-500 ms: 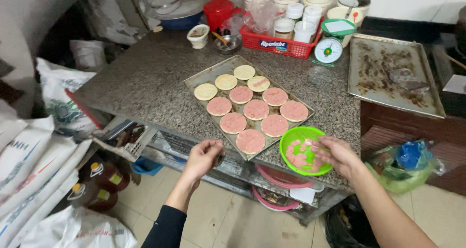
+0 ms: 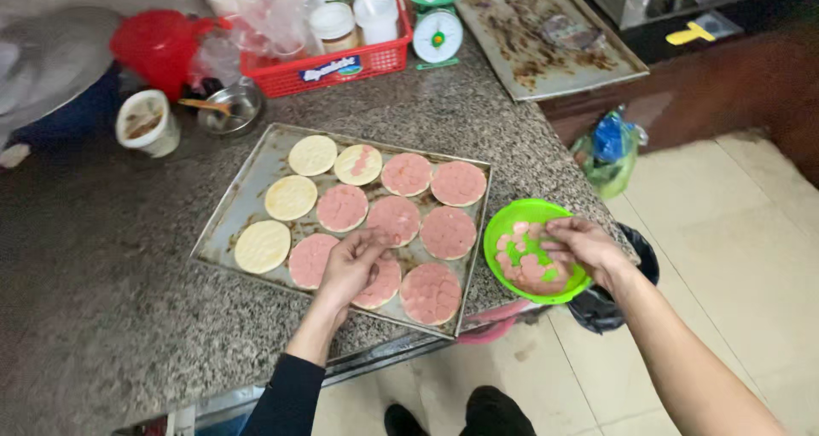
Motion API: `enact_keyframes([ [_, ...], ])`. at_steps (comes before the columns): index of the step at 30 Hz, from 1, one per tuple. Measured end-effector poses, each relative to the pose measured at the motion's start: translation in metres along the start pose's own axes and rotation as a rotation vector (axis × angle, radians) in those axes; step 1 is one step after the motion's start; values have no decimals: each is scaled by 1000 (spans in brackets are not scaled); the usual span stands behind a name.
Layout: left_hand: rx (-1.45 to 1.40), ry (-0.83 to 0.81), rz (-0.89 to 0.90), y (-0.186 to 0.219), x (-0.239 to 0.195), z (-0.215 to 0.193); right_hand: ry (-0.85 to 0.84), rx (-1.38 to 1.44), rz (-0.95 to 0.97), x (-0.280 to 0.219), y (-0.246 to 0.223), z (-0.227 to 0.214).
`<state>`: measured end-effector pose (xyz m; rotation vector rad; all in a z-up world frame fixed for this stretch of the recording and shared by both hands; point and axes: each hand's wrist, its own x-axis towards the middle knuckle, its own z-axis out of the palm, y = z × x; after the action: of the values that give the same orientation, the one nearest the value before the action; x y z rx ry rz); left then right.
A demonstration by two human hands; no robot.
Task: The person places pink heart-shaped toppings onto round dough bases arranged on a baking tray. They then retrieve baked bread rolls from an oven using a cloth and tongs, and place them on a cooling rack.
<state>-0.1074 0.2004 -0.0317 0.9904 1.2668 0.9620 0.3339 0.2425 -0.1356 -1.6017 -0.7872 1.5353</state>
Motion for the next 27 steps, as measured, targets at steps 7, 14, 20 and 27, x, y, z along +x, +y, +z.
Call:
enact_keyframes([
  [7, -5, -174, -42, -3, 67, 20, 183, -899, -197, -7, 33, 22],
  [14, 60, -232, -85, 3, 96, 39, 152, -1322, -433, -17, 30, 57],
  [20, 56, -231, -69, -3, 121, 54, 76, -1327, -327, -10, 18, 52],
  [27, 62, -288, -31, -18, 136, 57, 232, -975, -128, -11, 15, 42],
])
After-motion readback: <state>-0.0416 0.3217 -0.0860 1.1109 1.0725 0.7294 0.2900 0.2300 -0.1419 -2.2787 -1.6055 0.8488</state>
